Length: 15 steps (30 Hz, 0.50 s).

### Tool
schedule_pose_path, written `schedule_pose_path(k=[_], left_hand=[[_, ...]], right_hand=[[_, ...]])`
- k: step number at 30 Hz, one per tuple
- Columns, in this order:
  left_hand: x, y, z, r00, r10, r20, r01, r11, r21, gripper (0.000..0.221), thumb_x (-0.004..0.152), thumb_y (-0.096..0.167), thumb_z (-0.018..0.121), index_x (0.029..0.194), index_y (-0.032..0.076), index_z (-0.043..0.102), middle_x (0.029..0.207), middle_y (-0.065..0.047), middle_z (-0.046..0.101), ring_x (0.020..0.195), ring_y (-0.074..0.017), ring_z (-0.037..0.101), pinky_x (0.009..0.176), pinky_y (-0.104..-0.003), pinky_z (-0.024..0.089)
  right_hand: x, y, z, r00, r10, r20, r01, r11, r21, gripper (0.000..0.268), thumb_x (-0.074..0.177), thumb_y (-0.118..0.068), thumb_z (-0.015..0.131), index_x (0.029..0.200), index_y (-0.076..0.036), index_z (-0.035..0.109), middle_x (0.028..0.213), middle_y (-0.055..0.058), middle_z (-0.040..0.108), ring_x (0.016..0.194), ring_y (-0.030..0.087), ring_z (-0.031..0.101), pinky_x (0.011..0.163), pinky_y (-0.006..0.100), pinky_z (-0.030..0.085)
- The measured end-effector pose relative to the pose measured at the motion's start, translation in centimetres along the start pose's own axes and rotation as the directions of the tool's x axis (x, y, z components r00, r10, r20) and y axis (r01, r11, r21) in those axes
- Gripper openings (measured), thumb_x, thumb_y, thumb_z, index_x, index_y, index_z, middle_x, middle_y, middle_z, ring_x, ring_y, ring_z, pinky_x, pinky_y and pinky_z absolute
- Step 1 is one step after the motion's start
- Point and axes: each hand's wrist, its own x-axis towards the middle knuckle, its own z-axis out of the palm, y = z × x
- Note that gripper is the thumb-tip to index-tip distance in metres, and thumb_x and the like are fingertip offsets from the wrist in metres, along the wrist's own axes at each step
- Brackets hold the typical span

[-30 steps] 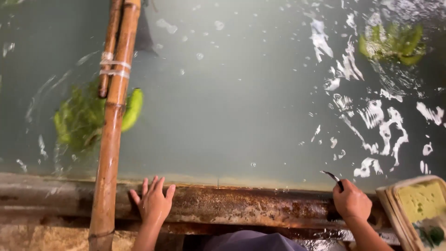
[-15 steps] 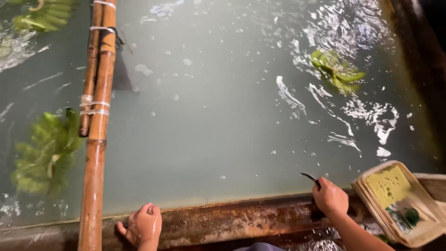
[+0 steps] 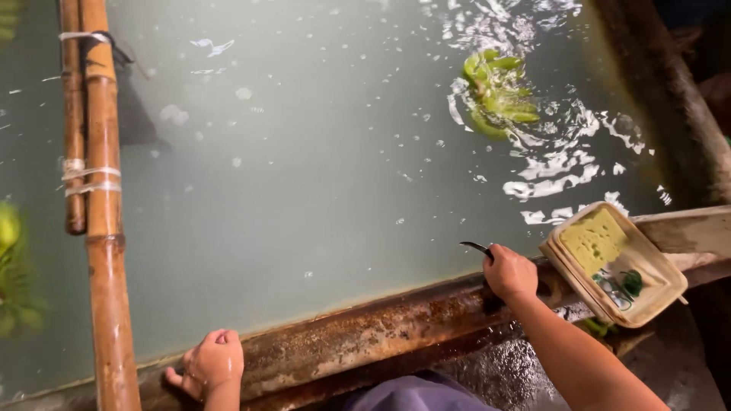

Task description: Wash and trim green bananas in a water tank.

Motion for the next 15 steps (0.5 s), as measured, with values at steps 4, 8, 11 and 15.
schedule_pose_path(k=[4,8,11,15], left_hand=[[0.37,-0.11,0.63,1.0,0.01,0.007,-0.01,1.0,0.018,0.03,0.097,0.048,0.053,0.105,0.038,0.08,0.096,0.007,0.079,0.118,-0.0185,0.063,0.128,-0.057,0.007],[0.18,0.0,0.29,1.0,0.004,-0.004,-0.004,1.0,0.015,0.029,0.096,0.048,0.055,0.104,0.038,0.08,0.094,0.005,0.079,0.118,-0.0202,0.063,0.127,-0.056,0.008],[0.42,0.02,0.74,1.0,0.005,-0.007,-0.005,1.0,0.016,0.029,0.096,0.049,0.055,0.104,0.038,0.081,0.092,0.004,0.08,0.118,-0.0205,0.063,0.128,-0.055,0.008],[0.54,-0.05,0.86,1.0,-0.007,0.007,0.006,0.999,0.036,0.029,0.096,0.05,0.055,0.106,0.039,0.08,0.091,0.003,0.081,0.119,-0.0202,0.063,0.129,-0.055,0.008]], right_hand=[[-0.05,-0.05,-0.2,0.999,0.026,0.038,-0.025,0.999,-0.019,0.022,0.092,-0.034,0.058,0.097,-0.014,0.067,0.1,0.008,0.074,0.095,0.035,0.07,0.083,0.049,0.054],[-0.21,0.13,0.09,1.0,0.014,0.0,-0.014,1.0,0.001,0.022,0.092,-0.033,0.058,0.098,-0.014,0.068,0.1,0.008,0.073,0.094,0.035,0.07,0.083,0.049,0.054],[-0.35,0.16,-0.14,1.0,0.01,-0.016,-0.009,1.0,0.023,0.022,0.091,-0.033,0.059,0.098,-0.014,0.068,0.1,0.008,0.074,0.094,0.035,0.069,0.082,0.049,0.054],[-0.45,0.07,-0.18,1.0,0.004,-0.031,-0.003,1.0,0.022,0.022,0.092,-0.033,0.06,0.098,-0.014,0.068,0.099,0.008,0.074,0.092,0.035,0.07,0.081,0.049,0.054]])
